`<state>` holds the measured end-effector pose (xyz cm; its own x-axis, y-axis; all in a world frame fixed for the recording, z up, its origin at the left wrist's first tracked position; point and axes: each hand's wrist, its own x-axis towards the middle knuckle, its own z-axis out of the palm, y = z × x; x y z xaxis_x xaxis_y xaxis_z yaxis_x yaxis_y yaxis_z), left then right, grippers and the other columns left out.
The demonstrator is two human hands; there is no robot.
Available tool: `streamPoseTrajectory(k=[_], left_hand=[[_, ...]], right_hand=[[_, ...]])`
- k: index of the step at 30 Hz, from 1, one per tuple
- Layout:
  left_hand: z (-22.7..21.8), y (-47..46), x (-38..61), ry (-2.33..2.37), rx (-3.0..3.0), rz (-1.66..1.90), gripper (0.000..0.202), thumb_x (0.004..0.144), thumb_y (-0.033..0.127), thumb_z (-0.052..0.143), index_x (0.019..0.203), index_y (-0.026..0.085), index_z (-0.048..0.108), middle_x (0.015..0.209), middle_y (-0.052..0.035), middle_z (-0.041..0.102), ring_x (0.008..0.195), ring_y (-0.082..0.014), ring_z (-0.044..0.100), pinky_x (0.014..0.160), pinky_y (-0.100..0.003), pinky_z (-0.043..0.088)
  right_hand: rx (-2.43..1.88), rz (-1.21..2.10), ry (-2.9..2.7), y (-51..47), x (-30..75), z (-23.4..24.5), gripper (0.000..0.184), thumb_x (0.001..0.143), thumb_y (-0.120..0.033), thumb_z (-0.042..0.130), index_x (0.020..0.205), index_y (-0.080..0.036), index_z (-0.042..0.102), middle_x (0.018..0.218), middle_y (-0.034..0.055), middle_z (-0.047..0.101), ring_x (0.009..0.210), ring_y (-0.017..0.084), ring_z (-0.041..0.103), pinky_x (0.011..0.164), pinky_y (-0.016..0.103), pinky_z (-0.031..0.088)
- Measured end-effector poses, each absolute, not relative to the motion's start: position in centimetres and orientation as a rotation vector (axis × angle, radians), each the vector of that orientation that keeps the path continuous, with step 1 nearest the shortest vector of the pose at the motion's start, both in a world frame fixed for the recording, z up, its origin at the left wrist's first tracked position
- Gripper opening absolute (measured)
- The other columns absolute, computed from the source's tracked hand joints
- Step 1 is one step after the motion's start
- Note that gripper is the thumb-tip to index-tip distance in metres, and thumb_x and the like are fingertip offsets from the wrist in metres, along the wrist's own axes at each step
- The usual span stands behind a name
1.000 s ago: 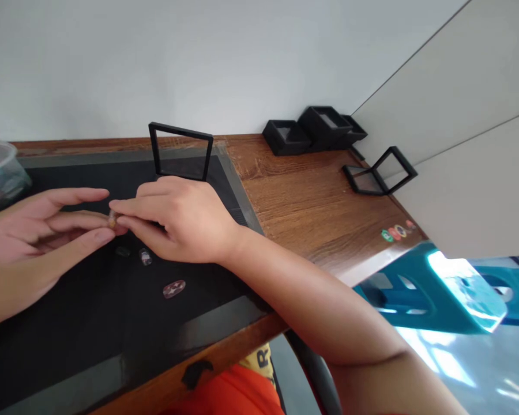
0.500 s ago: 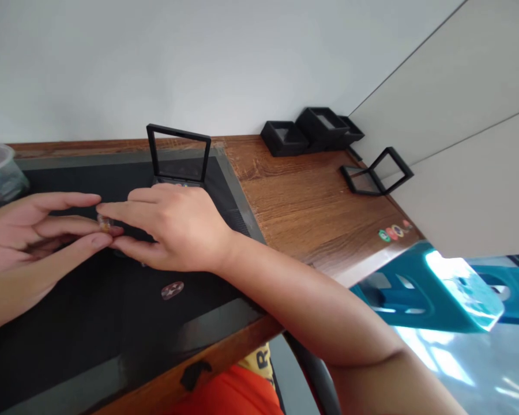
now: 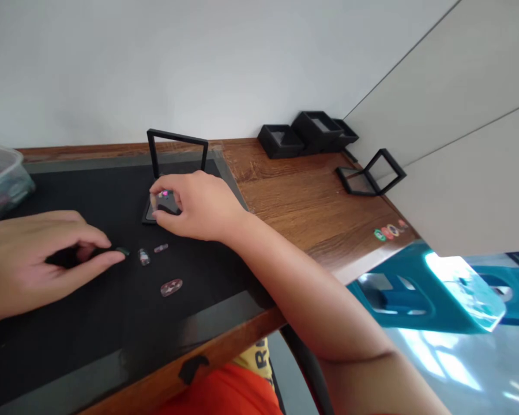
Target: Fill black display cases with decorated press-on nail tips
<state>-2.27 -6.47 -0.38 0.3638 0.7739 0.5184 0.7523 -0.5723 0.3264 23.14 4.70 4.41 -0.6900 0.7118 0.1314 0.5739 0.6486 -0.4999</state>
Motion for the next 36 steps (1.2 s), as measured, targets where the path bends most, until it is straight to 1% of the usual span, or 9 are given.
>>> streamPoseTrajectory(k=[2,5,11,17,22,27,30,33,36], left_hand=[[-0.5,-6.1,-2.4,1.382,2.681,0.907,0.035,0.110,0.054,0.063,0.099,0.024,0.078,0.067,0.0055,0.060,0.057,-0.0113,0.059,0.057,-0.028,0.042],[-0.9,-5.9,-2.2,1.404,2.693,0.816,0.044,0.111,0.060,0.056,0.109,0.024,0.081,0.071,0.0032,0.065,0.063,-0.0154,0.065,0.060,-0.031,0.047],[-1.6,-5.6,-2.6,1.368,2.609,0.773,0.040,0.112,0.057,0.058,0.104,0.029,0.085,0.089,0.0011,0.079,0.081,-0.0188,0.073,0.072,-0.033,0.055],[-1.5,-5.1,-2.7,1.264,2.572,0.898,0.038,0.112,0.053,0.060,0.095,0.031,0.086,0.085,0.0020,0.078,0.079,-0.0175,0.073,0.071,-0.032,0.055],[-1.6,-5.0,-2.5,1.246,2.572,0.962,0.041,0.113,0.055,0.058,0.093,0.033,0.086,0.087,0.0026,0.077,0.078,-0.0153,0.071,0.071,-0.030,0.055],[-1.7,-4.6,-2.4,1.202,2.604,0.994,0.041,0.115,0.053,0.055,0.095,0.033,0.085,0.090,0.0053,0.077,0.080,-0.0119,0.071,0.076,-0.027,0.055],[-1.8,-4.5,-2.3,1.211,2.636,1.023,0.040,0.116,0.051,0.055,0.097,0.031,0.084,0.093,0.0066,0.079,0.084,-0.0109,0.073,0.079,-0.028,0.054],[-1.9,-4.5,-2.4,1.246,2.645,1.033,0.040,0.117,0.051,0.053,0.099,0.030,0.082,0.096,0.0066,0.080,0.087,-0.0121,0.073,0.081,-0.031,0.053],[-2.1,-4.6,-2.5,1.264,2.649,1.005,0.039,0.117,0.051,0.053,0.101,0.028,0.081,0.097,0.0060,0.080,0.089,-0.0139,0.073,0.083,-0.034,0.051]], right_hand=[[-1.081,0.579,-2.611,4.8,23.0,4.6,0.030,0.088,-0.026,0.076,0.115,-0.021,0.088,0.068,-0.0051,0.065,0.067,0.012,0.056,0.071,0.029,0.035],[-1.102,0.515,-2.685,4.6,22.8,4.7,0.031,0.091,-0.030,0.076,0.117,-0.021,0.089,0.065,-0.0043,0.066,0.065,0.013,0.057,0.070,0.030,0.036],[-1.096,0.495,-2.775,4.5,22.6,4.5,0.029,0.093,-0.033,0.075,0.117,-0.023,0.089,0.068,-0.0030,0.072,0.068,0.015,0.062,0.070,0.030,0.037],[-1.070,0.536,-2.713,4.8,23.0,4.1,0.041,0.091,-0.032,0.076,0.130,-0.020,0.084,0.071,-0.0033,0.073,0.069,0.015,0.063,0.071,0.031,0.038],[-1.007,0.576,-2.744,4.9,23.4,4.6,0.026,0.093,-0.030,0.076,0.115,-0.023,0.087,0.064,-0.0062,0.066,0.066,0.013,0.059,0.070,0.029,0.035],[-0.987,0.567,-2.757,4.9,23.9,5.0,0.019,0.093,-0.030,0.077,0.107,-0.021,0.087,0.067,-0.0055,0.066,0.065,0.012,0.057,0.068,0.028,0.032],[-0.843,0.646,-2.767,4.6,24.1,5.0,0.012,0.093,-0.027,0.082,0.101,-0.019,0.088,0.066,-0.0060,0.065,0.063,0.010,0.055,0.066,0.027,0.033],[-0.639,0.787,-2.814,4.1,24.0,5.0,0.010,0.094,-0.026,0.085,0.100,-0.019,0.088,0.070,-0.0053,0.070,0.065,0.009,0.058,0.066,0.026,0.037],[-0.548,0.848,-2.898,3.8,23.7,5.0,0.014,0.096,-0.027,0.084,0.107,-0.020,0.089,0.077,-0.0036,0.076,0.070,0.010,0.063,0.068,0.025,0.040]])
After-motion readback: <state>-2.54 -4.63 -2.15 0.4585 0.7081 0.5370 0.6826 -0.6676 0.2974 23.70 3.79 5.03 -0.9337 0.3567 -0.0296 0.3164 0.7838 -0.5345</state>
